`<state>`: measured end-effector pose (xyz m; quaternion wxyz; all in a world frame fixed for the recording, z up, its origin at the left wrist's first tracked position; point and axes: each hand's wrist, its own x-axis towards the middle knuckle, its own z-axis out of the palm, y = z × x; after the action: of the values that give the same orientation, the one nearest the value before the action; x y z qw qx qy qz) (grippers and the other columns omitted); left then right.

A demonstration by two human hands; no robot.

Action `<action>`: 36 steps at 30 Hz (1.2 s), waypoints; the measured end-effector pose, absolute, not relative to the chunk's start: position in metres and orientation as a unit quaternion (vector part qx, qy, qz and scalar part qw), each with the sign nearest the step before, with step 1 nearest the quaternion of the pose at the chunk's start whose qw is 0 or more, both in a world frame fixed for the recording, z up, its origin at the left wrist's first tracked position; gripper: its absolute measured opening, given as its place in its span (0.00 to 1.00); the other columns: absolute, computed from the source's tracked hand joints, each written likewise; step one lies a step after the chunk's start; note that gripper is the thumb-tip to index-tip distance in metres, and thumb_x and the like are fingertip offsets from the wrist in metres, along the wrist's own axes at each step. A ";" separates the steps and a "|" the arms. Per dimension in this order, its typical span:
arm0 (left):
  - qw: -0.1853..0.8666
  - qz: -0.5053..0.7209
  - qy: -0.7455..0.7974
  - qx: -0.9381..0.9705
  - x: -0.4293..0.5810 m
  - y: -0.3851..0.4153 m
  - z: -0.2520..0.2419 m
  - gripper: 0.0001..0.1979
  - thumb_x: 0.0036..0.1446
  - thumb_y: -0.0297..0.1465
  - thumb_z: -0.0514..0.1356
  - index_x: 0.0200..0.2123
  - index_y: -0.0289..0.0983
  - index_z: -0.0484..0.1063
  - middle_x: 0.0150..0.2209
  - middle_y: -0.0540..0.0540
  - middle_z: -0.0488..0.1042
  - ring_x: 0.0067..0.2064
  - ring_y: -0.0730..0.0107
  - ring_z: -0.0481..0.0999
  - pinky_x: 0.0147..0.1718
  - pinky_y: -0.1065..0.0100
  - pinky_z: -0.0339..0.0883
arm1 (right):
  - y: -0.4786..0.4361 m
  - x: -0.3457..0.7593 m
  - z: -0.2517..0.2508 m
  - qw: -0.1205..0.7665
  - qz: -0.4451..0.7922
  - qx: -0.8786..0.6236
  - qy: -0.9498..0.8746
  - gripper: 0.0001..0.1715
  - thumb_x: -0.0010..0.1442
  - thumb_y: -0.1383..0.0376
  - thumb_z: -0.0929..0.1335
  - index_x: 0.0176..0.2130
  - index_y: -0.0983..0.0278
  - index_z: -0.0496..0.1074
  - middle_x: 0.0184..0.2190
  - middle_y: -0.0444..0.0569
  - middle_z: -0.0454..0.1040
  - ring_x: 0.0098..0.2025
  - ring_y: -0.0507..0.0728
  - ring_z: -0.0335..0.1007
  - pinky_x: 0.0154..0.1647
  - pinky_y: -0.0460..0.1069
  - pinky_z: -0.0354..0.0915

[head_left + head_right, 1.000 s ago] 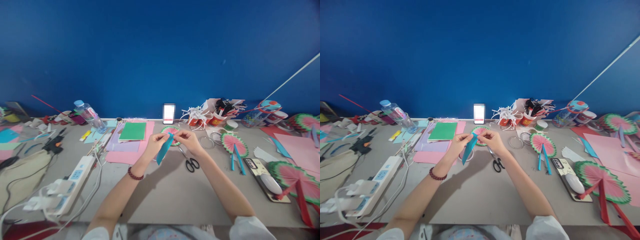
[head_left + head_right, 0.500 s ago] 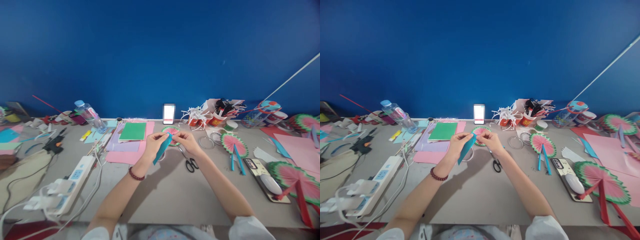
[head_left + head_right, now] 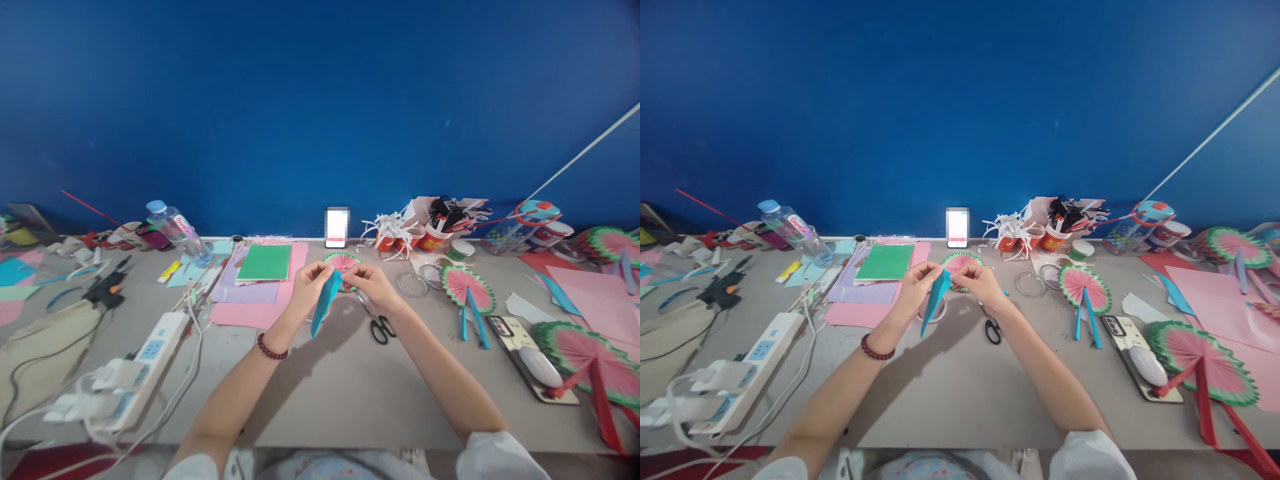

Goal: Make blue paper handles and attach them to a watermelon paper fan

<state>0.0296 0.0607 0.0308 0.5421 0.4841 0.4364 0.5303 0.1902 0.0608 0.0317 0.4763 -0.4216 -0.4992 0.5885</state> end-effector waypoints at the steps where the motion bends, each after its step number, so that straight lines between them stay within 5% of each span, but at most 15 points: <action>1: 0.548 0.523 0.439 0.483 0.029 0.061 0.031 0.12 0.47 0.40 0.65 0.25 0.36 0.73 0.24 0.51 0.71 0.26 0.75 0.68 0.27 0.73 0.62 | 0.061 0.191 0.032 0.479 0.592 -0.420 -0.493 0.14 0.43 0.59 0.75 0.22 0.65 0.73 0.19 0.43 0.72 0.24 0.49 0.67 0.29 0.46 0.65; 7: 0.608 0.446 0.432 0.494 0.026 0.065 0.034 0.17 0.42 0.40 0.68 0.34 0.34 0.78 0.31 0.46 0.78 0.29 0.72 0.72 0.29 0.72 0.63 | 0.064 0.196 0.034 0.514 0.591 -0.416 -0.462 0.14 0.42 0.58 0.76 0.22 0.64 0.73 0.20 0.43 0.73 0.24 0.49 0.68 0.29 0.45 0.65; 36: 0.652 0.389 0.466 0.455 0.017 0.070 0.034 0.16 0.38 0.39 0.71 0.26 0.33 0.77 0.25 0.44 0.77 0.27 0.68 0.75 0.28 0.68 0.67 | 0.066 0.198 0.034 0.521 0.576 -0.444 -0.448 0.14 0.41 0.58 0.76 0.20 0.64 0.72 0.19 0.44 0.72 0.25 0.51 0.67 0.29 0.47 0.64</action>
<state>0.0173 0.0697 0.0340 0.6516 0.4546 0.4663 0.3890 0.1978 0.0659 0.0338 0.5208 -0.4436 -0.4480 0.5755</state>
